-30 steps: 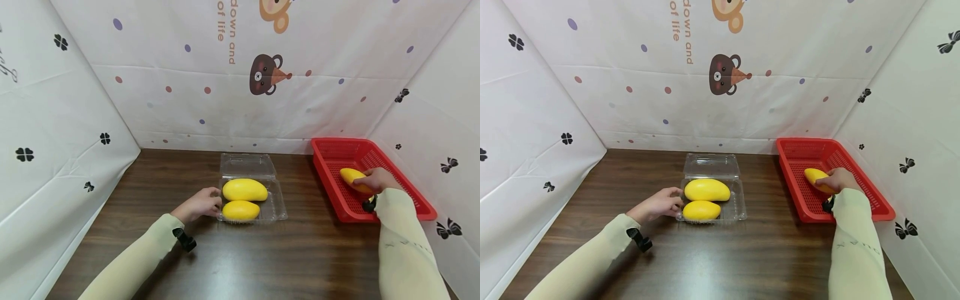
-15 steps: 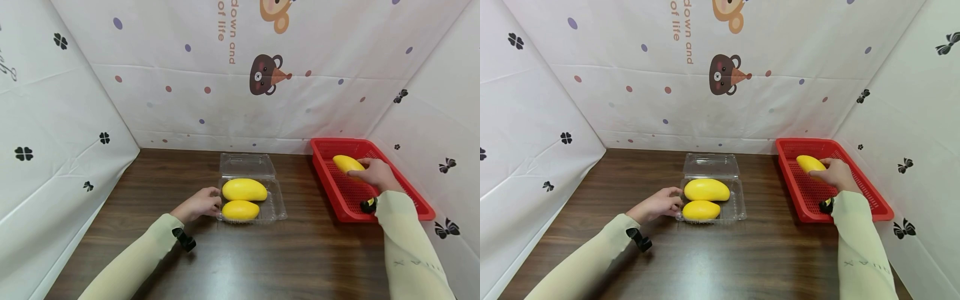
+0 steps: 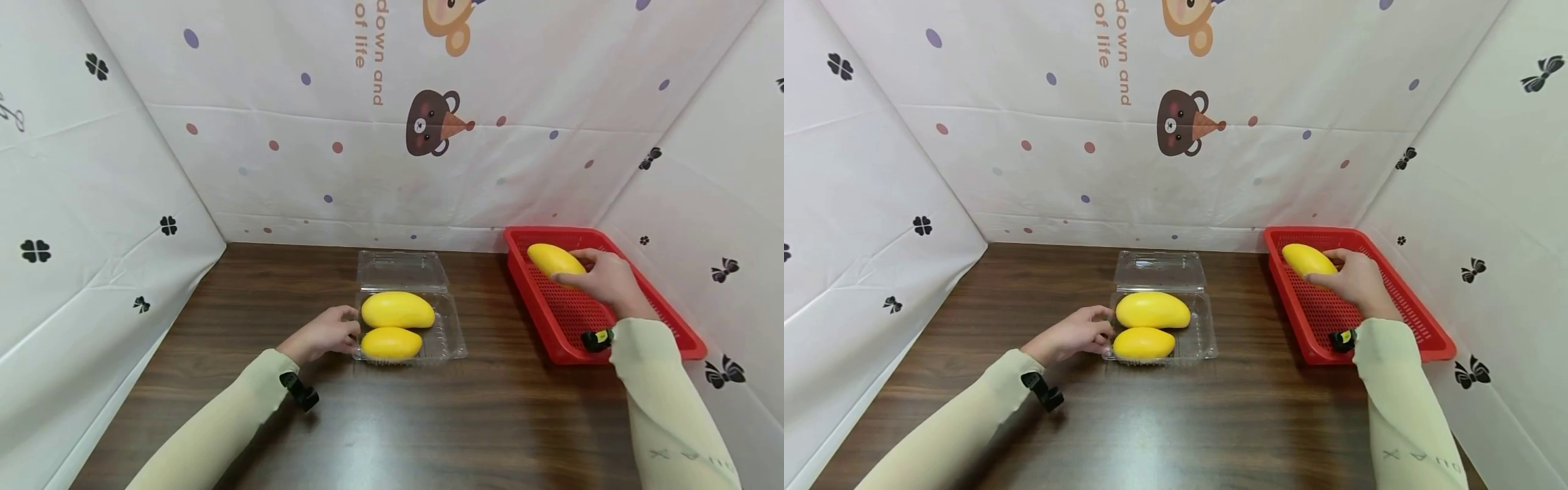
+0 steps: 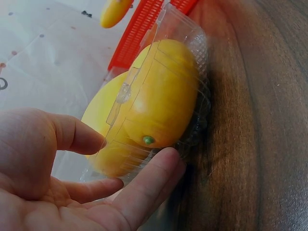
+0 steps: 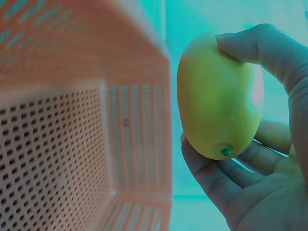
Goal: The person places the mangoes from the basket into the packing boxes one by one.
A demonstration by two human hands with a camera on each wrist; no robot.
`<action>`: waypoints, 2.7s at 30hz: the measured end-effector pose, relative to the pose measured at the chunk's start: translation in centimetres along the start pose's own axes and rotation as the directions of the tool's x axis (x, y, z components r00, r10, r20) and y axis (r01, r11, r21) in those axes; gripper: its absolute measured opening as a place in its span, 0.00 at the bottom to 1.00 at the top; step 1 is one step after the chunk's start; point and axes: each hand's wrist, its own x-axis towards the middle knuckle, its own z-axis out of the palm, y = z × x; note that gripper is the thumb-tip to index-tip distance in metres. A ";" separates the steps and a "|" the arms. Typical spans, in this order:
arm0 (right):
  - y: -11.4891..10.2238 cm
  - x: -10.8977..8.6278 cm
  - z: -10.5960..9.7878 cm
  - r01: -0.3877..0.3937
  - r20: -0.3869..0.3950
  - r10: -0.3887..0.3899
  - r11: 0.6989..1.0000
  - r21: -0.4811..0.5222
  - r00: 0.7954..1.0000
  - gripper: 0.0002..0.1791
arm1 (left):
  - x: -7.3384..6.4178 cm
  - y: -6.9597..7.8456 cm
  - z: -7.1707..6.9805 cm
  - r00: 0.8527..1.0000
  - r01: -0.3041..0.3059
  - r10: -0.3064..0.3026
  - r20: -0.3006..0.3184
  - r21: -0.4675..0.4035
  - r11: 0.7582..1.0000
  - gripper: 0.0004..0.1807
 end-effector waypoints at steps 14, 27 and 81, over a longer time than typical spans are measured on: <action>-5.1 -2.2 1.3 0.101 -0.087 -0.100 0.995 0.016 0.991 0.46 | -0.1 -0.2 0.0 1.000 -0.014 0.014 -0.007 -0.007 1.000 0.29; -7.5 -3.6 4.4 0.219 -0.114 -0.212 0.975 0.045 0.970 0.41 | -0.2 -0.1 0.0 1.000 -0.010 0.011 0.010 -0.010 1.000 0.29; -16.1 -5.9 14.4 0.441 -0.035 -0.458 0.871 -0.219 0.888 0.30 | 0.0 -0.1 -0.1 1.000 0.000 0.000 0.012 -0.002 1.000 0.29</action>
